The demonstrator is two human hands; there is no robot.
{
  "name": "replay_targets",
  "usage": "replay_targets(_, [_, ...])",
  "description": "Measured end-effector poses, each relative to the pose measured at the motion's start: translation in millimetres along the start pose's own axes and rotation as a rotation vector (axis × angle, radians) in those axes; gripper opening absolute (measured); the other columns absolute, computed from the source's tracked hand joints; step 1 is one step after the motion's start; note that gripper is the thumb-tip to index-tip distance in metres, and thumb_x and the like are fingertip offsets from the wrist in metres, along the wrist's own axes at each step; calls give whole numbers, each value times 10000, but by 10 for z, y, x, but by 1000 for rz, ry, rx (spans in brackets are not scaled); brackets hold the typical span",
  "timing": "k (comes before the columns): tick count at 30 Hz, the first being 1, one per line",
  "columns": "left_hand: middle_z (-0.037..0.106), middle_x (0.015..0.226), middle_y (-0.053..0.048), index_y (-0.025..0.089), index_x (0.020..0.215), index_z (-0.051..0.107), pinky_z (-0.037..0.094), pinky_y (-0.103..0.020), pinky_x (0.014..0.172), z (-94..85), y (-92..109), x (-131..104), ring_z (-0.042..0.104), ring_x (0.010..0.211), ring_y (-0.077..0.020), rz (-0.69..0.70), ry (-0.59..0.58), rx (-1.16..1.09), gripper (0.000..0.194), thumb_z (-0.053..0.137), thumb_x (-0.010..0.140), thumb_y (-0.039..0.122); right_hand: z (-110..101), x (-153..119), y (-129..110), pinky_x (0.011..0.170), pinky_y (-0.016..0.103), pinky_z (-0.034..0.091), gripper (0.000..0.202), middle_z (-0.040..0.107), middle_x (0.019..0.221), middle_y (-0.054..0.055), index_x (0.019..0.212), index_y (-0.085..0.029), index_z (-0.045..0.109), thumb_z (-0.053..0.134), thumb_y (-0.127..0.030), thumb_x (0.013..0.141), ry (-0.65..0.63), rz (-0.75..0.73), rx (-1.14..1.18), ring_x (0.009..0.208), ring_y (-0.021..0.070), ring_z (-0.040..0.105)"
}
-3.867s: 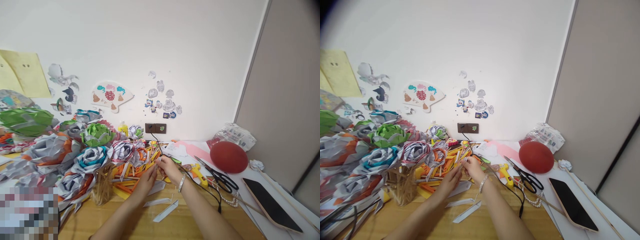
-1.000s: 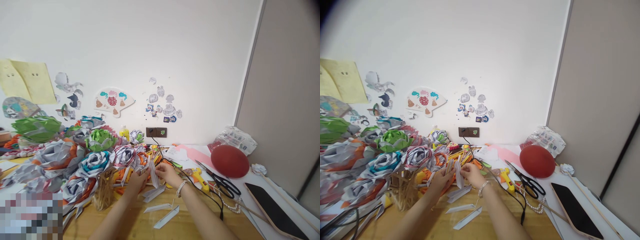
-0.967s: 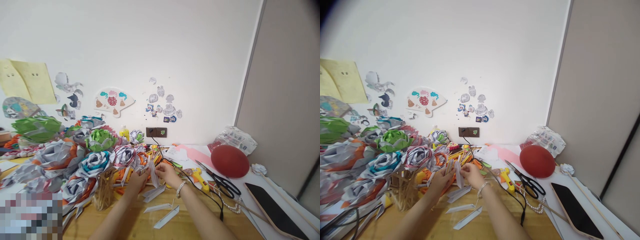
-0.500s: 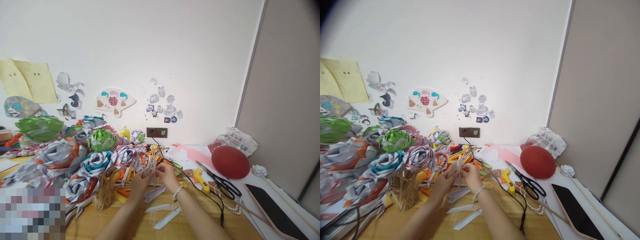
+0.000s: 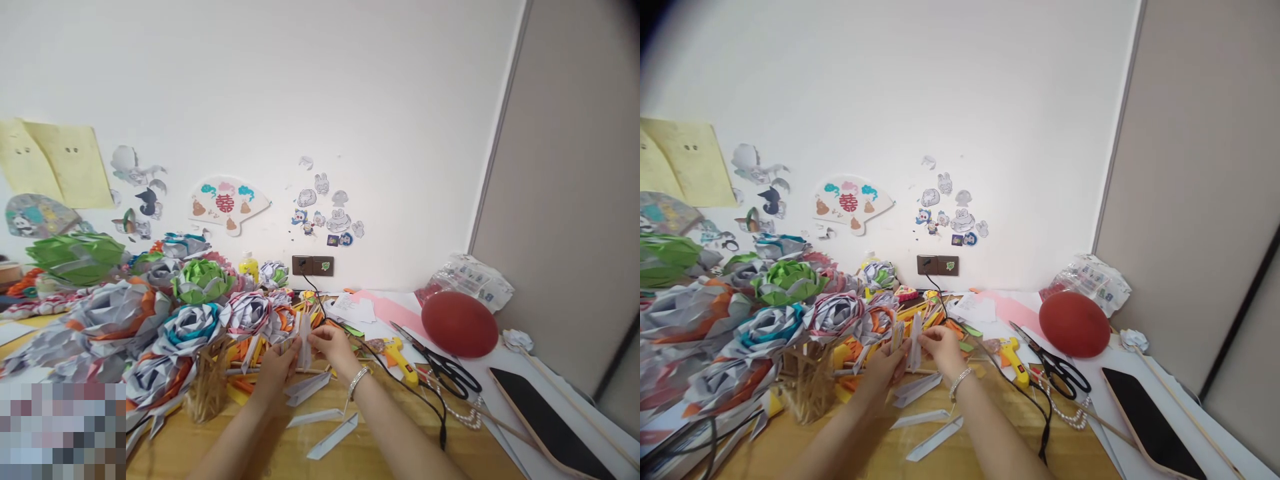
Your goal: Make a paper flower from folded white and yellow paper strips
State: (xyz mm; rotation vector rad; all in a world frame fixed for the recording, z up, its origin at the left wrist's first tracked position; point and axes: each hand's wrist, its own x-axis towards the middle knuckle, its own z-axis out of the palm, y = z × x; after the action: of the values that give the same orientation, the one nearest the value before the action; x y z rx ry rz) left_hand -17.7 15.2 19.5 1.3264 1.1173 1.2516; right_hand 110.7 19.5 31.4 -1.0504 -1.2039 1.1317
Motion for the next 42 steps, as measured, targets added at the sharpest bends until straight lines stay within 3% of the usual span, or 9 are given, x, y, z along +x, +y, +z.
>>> replay_targets(4, [300,333,108,202,578,383,140,-177,346,33,18,-23,220,307,-42,-34,-61,-104,433,604,627,570,39,-3,12,478,220,366,313,510,565,-26,662,-147,557,679,-421,571,12,-37,-19,512,97,460])
replay_targets(9, [308,343,109,200,632,413,154,-176,353,40,5,-28,216,312,-42,-11,-118,-98,381,586,674,536,42,14,31,512,222,370,156,508,614,-18,679,-153,550,646,-240,592,135,-131,-112,579,115,465])
replay_targets(17, [304,331,123,182,726,490,166,-160,341,50,5,-12,216,304,-35,-40,-114,-146,361,643,631,496,69,5,66,545,224,388,94,548,656,2,693,-146,559,606,-193,627,128,-138,-190,638,132,497])
replay_targets(21, [330,326,116,166,676,527,174,-166,323,34,20,3,234,287,-34,-53,-29,-121,388,670,581,514,6,2,-46,543,217,418,192,608,772,38,839,-124,579,500,-278,758,24,-125,-441,664,131,547])
replay_targets(24, [303,306,119,157,602,526,156,-172,310,-4,-1,38,229,261,-31,-57,-21,-141,411,666,560,541,-164,10,-195,589,217,445,276,628,922,65,986,-126,555,410,-300,829,-57,-106,-652,737,130,581])
replay_targets(26, [290,292,126,153,599,532,146,-169,303,-34,-33,69,223,249,-27,-51,-19,-182,409,676,549,533,-318,10,-274,634,222,450,228,640,936,57,962,-148,580,487,-266,790,-113,-84,-780,777,139,593])
replay_targets(30, [313,291,126,152,621,539,150,-157,294,-61,-96,108,229,248,-21,-76,16,-244,395,702,527,500,-546,-30,-306,675,309,461,165,671,776,72,676,-163,647,716,-138,528,-248,52,-1129,748,231,621])
replay_targets(34, [322,284,114,161,592,531,160,-157,297,-28,-117,80,241,254,-29,-141,35,-184,389,684,530,513,-530,-82,-238,725,405,463,239,670,854,150,702,-142,675,669,-14,500,-293,127,-1428,849,324,617])
replay_targets(42, [331,297,84,145,616,583,182,-180,333,40,-123,14,271,287,-52,-138,-27,-75,325,644,611,465,-423,-71,-219,765,373,477,343,652,984,184,979,-117,648,435,1,737,-302,41,-1640,939,276,612])
